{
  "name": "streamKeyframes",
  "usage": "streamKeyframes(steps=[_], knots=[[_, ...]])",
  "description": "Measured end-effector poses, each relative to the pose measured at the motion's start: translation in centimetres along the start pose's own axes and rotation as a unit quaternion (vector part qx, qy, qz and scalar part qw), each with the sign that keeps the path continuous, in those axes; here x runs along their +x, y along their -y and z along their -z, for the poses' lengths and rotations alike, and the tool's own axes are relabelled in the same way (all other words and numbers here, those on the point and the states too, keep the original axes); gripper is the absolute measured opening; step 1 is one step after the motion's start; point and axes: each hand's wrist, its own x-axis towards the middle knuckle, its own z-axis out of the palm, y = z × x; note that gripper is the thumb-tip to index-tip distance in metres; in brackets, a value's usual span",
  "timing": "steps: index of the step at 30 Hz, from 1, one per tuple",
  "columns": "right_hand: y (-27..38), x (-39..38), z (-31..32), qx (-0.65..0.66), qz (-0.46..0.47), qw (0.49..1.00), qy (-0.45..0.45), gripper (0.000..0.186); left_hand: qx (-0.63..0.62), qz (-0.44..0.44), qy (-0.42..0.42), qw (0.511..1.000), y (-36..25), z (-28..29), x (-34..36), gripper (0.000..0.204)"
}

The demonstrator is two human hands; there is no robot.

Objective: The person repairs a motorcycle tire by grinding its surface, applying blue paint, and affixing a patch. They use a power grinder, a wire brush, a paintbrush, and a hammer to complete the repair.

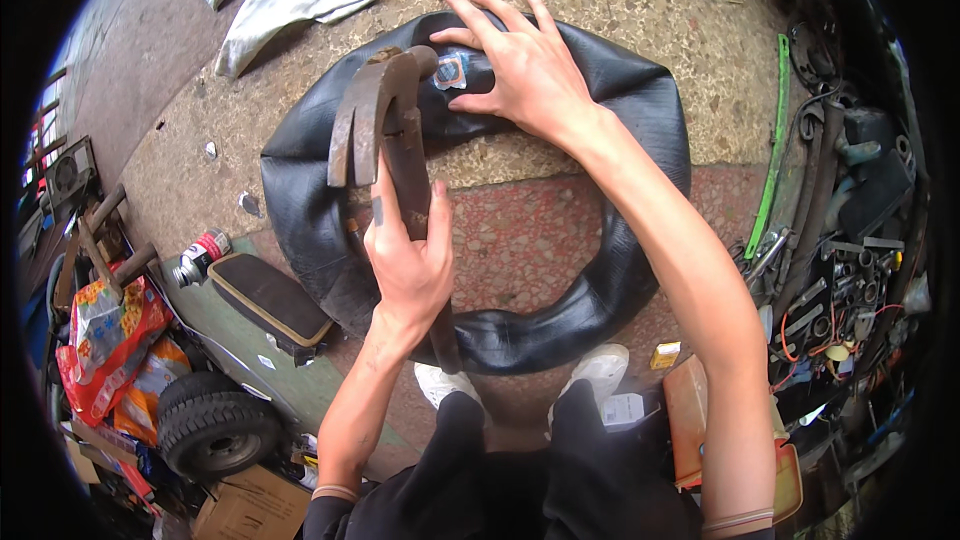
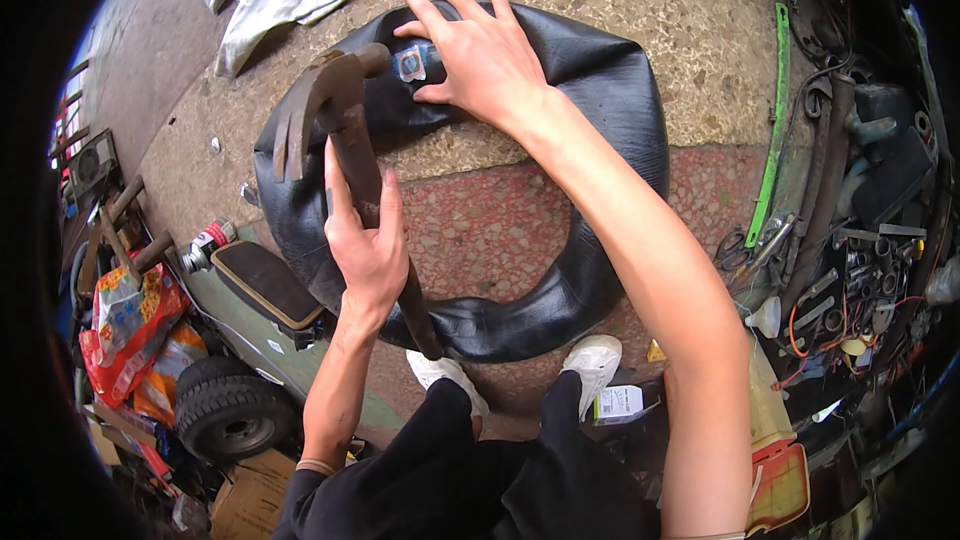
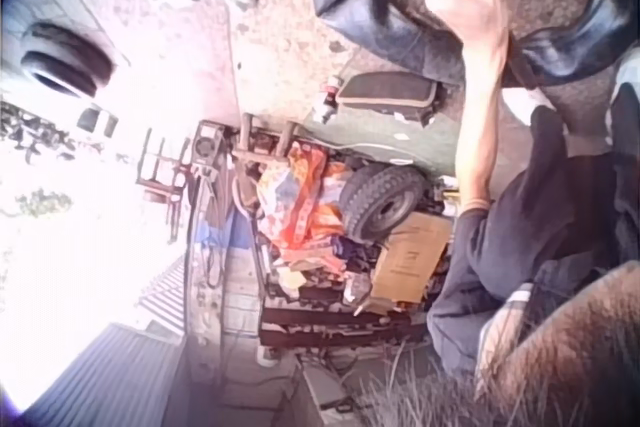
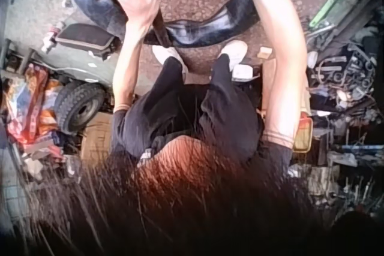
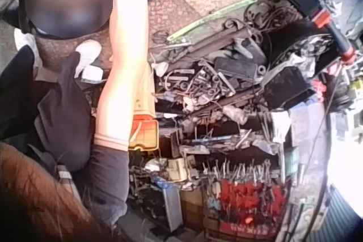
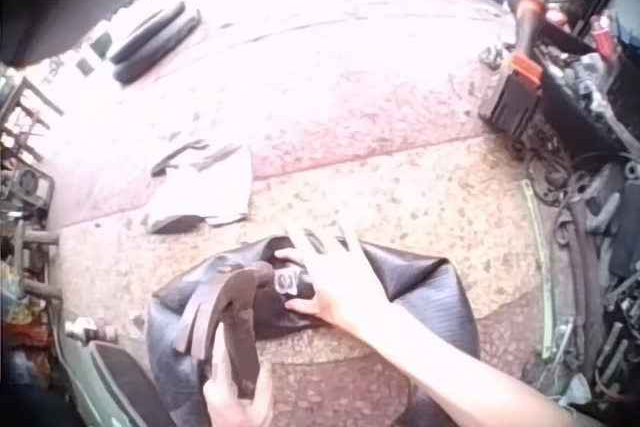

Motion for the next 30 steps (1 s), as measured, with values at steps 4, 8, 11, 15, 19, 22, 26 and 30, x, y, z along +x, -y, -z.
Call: streamKeyframes(steps=[4, 8, 11, 15, 19, 22, 26, 30], knots=[[-0.2, 0.2, 0.2, -0.003, -0.001, 1.0, -0.003, 0.101, 0.05, 0.058, 0.063, 0.995, 0.7, -0.6, 0.9, 0.066], [-0.2, 0.0, 0.2, -0.003, 0.003, 1.0, -0.005, 0.102, 0.023, -0.021, 0.004, 0.999, 1.0, -0.8, -0.1, 0.068], [-0.1, 0.0, 0.0, -0.011, 0.009, 0.999, -0.033, 0.1, 0.072, -0.025, 0.028, 0.997, 0.5, -1.2, 0.7, 0.069], [-0.1, -0.1, -0.2, 0.019, 0.005, 0.999, -0.029, 0.1, -0.003, 0.052, 0.011, 0.999, 0.3, -0.6, 0.2, 0.066], [-0.5, -0.1, -0.1, 0.007, 0.004, 1.0, -0.03, 0.103, 0.066, -0.017, 0.043, 0.997, 1.3, -1.3, 1.3, 0.068], [-0.5, 0.0, -0.1, 0.02, 0.011, 0.999, -0.032, 0.107, 0.025, -0.011, 0.0, 1.0, 1.2, -0.9, -0.5, 0.067], [-0.7, -0.1, -0.3, 0.002, 0.019, 0.999, -0.041, 0.106, 0.072, 0.055, 0.069, 0.993, -0.2, -1.1, 1.5, 0.069], [-0.7, -0.1, -0.6, 0.019, 0.012, 0.999, -0.04, 0.106, -0.054, 0.076, -0.009, 0.996, -0.7, 0.2, -0.1, 0.069]])
